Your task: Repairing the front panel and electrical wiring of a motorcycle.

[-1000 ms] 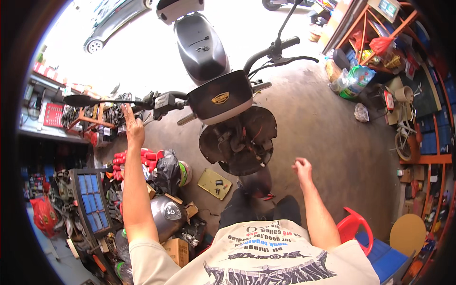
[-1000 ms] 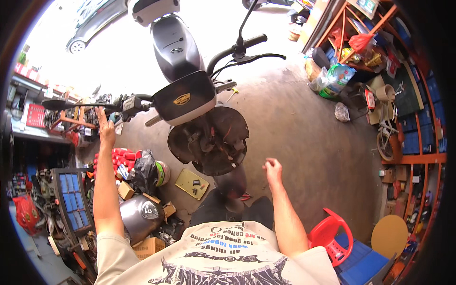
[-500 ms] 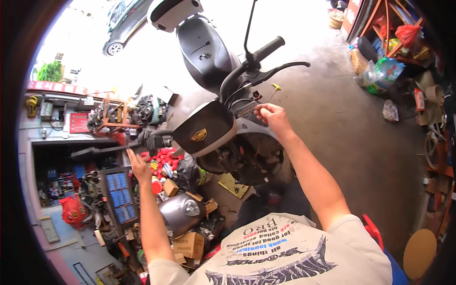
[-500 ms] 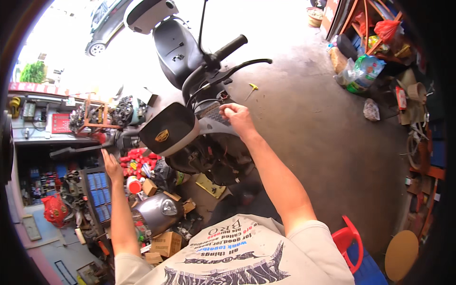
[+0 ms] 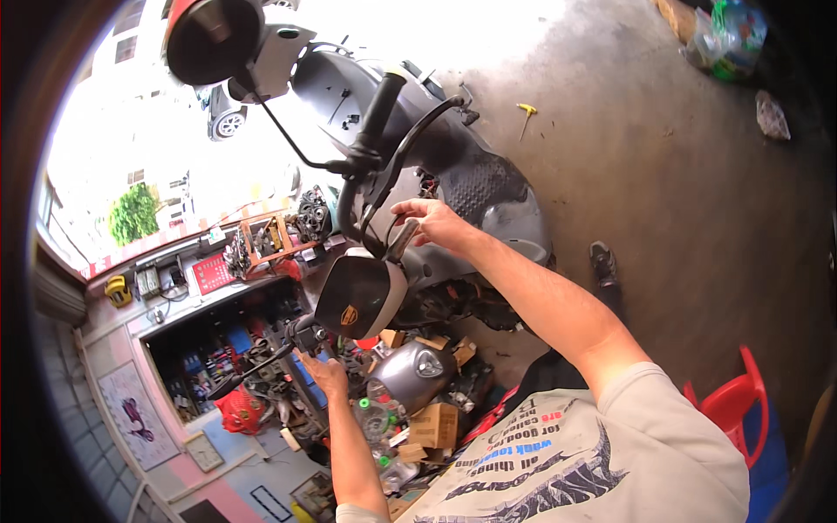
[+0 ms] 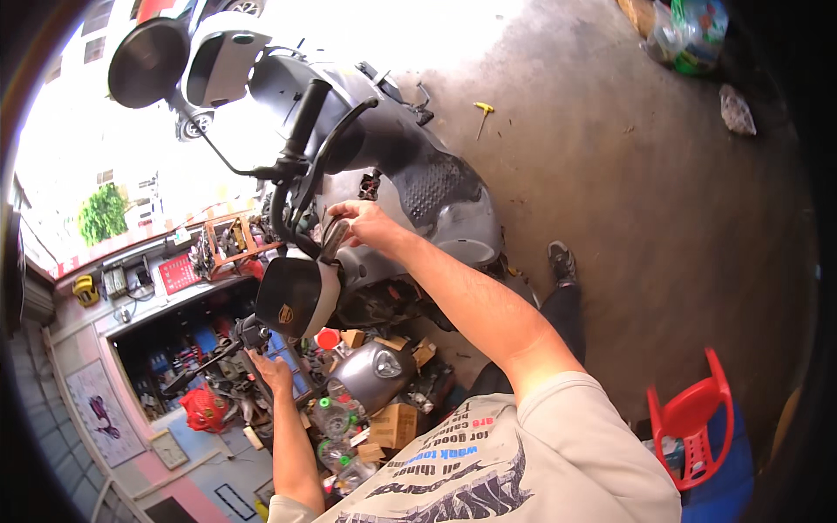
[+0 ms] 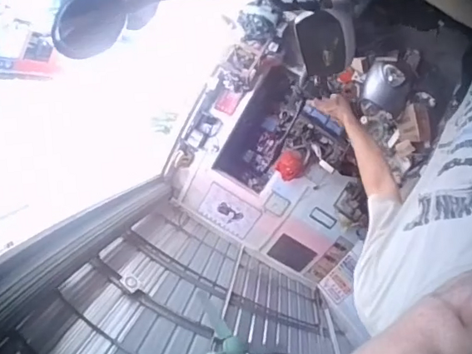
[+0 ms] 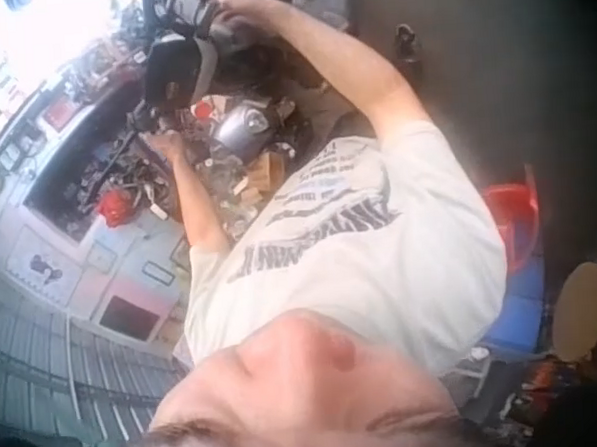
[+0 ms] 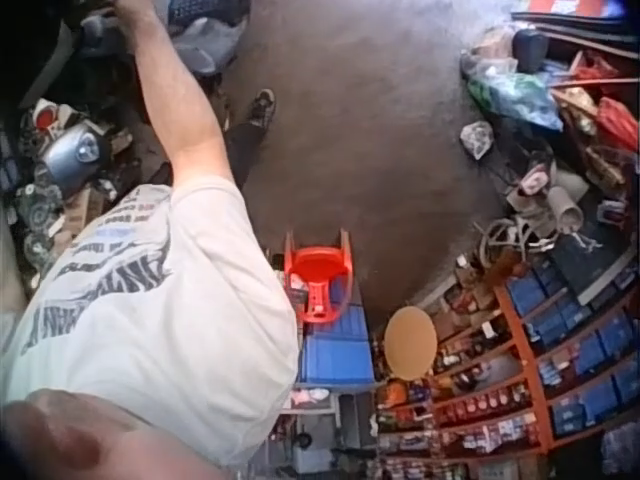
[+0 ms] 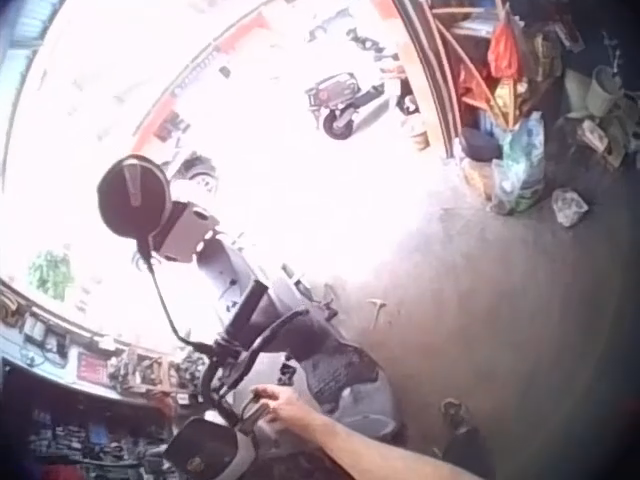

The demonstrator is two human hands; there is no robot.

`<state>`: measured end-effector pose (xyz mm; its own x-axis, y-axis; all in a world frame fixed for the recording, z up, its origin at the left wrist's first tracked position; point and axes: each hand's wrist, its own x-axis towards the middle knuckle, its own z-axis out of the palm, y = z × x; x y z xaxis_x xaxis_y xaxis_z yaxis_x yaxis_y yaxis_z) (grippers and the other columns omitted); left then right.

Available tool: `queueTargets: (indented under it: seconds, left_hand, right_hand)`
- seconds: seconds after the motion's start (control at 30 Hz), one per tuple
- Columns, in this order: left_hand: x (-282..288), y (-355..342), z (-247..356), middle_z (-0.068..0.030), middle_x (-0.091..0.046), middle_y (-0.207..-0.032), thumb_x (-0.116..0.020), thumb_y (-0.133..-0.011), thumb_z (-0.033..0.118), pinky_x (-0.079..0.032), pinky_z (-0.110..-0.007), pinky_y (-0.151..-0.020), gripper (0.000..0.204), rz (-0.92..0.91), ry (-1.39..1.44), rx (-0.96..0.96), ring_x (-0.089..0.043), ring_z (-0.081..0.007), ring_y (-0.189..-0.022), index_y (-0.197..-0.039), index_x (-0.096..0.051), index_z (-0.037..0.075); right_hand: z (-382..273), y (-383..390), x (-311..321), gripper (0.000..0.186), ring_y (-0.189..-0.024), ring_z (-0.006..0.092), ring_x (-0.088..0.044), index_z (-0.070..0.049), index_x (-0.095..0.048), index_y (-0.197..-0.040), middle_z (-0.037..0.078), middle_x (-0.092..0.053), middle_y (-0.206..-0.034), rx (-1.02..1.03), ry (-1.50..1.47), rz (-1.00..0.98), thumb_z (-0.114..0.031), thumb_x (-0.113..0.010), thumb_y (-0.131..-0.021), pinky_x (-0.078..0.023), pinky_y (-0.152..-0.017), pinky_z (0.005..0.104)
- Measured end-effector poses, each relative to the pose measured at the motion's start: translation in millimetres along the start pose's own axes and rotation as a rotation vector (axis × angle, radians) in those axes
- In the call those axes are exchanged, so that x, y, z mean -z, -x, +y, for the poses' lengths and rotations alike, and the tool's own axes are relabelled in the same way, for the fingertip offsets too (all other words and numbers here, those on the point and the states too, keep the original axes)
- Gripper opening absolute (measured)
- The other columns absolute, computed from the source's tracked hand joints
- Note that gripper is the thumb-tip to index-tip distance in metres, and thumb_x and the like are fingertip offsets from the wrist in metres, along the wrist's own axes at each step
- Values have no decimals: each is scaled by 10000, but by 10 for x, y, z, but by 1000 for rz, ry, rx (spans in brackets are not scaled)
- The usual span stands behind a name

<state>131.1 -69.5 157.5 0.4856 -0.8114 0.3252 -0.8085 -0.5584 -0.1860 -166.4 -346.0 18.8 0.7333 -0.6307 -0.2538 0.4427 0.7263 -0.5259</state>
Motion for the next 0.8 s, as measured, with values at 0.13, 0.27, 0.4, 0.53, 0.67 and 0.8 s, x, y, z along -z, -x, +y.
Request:
queueTargets:
  seconds: [0.13,0.27,0.4,0.53,0.67,0.8]
  left_hand:
    - [-212,-364,-394,-326,-476,-1235,-444,-686,-51,-329,-419,-1035,567,-224,5,119,-435,-451,-1189,-1243,-393,-139]
    - [-265,-692,-574,-205,-574,-1163,-605,-755,59,-409,-380,-948,484,-354,102,14,-541,-353,-1084,-1212,-486,-46]
    - [-594,-749,-172,-107,-624,-1063,-721,-760,115,-456,-356,-873,414,-477,551,175,-589,-242,-961,-1127,-565,4]
    - [-416,-841,-920,-104,-639,-1040,-704,-742,107,-468,-363,-865,374,-479,519,-142,-603,-248,-951,-1089,-601,13]
    - [-466,-757,-1098,-128,-652,-1039,-726,-687,176,-467,-389,-886,409,-414,421,-39,-614,-292,-979,-1055,-634,24]
    - [-568,-728,-751,-112,-689,-913,-709,-661,201,-479,-401,-834,328,-349,136,-298,-640,-307,-910,-949,-684,46]
  right_hand:
    - [94,-68,60,250,-804,90,-613,-51,-627,-1094,40,-656,-929,61,-40,-39,-70,-506,-876,-477,-680,245]
    - [141,-58,-55,162,-732,99,-622,-35,-637,-978,35,-639,-837,120,-119,-71,-73,-541,-854,-491,-612,239]
    - [331,-151,16,126,-686,115,-643,-9,-602,-959,52,-628,-805,134,-235,-33,-76,-581,-854,-499,-536,233]
    - [275,-151,-225,99,-660,130,-640,12,-594,-909,70,-629,-788,182,-258,-54,-33,-590,-821,-511,-541,243]
    - [323,-114,-196,104,-621,83,-571,14,-612,-887,35,-611,-739,264,-196,12,-32,-621,-794,-466,-539,236]
    - [417,-23,-103,95,-702,56,-566,5,-609,-861,25,-625,-782,284,-200,78,-68,-624,-802,-469,-623,213]
